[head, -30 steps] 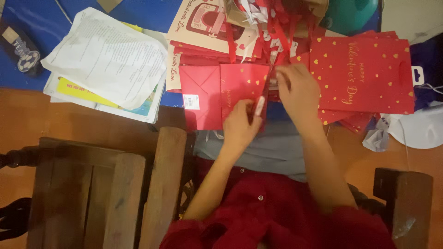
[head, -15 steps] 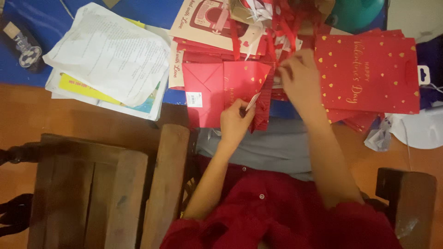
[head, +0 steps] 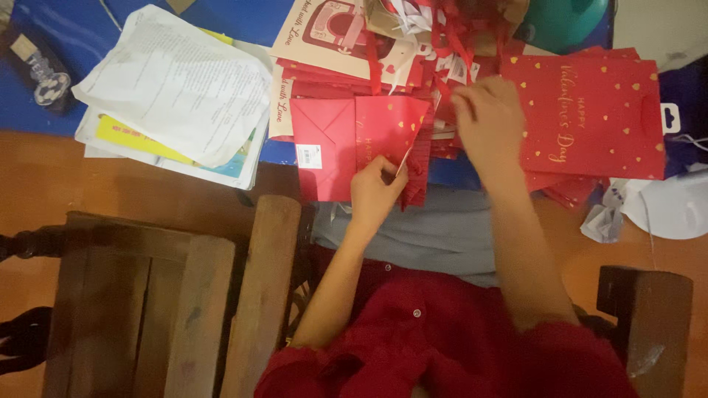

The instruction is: The person ties ribbons on red Valentine's Day gift bags. They thread red and white ribbons through the bag handles, tie knots, and adjust the ribbons. Completed bags are stacked on the table.

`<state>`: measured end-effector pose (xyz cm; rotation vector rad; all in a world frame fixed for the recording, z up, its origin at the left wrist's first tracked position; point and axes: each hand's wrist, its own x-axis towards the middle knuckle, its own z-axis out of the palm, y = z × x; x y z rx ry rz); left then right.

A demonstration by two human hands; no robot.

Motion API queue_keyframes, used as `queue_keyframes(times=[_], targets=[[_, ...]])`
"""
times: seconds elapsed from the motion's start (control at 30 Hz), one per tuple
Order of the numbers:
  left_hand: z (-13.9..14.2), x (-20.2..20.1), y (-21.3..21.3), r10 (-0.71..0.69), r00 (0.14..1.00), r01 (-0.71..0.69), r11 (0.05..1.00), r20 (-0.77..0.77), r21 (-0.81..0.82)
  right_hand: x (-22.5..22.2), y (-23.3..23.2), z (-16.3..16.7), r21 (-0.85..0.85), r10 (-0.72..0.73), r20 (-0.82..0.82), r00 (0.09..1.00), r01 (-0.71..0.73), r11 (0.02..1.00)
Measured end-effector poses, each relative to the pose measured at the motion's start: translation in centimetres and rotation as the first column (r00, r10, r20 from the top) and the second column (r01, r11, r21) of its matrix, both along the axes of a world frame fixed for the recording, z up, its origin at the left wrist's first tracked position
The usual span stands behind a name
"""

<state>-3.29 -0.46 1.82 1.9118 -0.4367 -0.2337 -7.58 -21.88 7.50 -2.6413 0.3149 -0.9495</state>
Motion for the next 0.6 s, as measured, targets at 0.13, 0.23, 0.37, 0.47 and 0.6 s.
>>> queue_keyframes(times=[0.13, 0.23, 0.37, 0.47, 0.6], targets=[[0.4, -0.2, 0.7, -0.092, 0.996, 0.091, 0.995, 0.023, 0.043, 3.1, 0.1, -1.2, -0.103, -0.049, -0.056, 0.997, 0.043, 0.994], [0.5, -0.3, 1.0, -0.151, 0.988, 0.151, 0.988, 0.02, 0.018, 3.7, 0.2, -1.9, -0.154, -0.081, -0.061, 0.995, 0.071, 0.986], [0.4, -0.1, 1.1, -0.202, 0.978, 0.203, 0.979, -0.054, 0.007, 2.7, -0.1, -2.3, -0.118, -0.089, -0.066, 0.994, 0.08, 0.99], [0.1, -0.2, 0.6, -0.187, 0.972, 0.172, 0.979, -0.145, -0.107, 1.9, -0.3, -2.4, -0.004, -0.046, -0.09, 0.995, 0.046, 0.999], [-0.3, 0.1, -0.5, -0.151, 0.934, 0.112, 0.984, -0.324, -0.138, 2.2, -0.5, -2.4, -0.074, -0.049, -0.099, 0.994, 0.042, 0.996]])
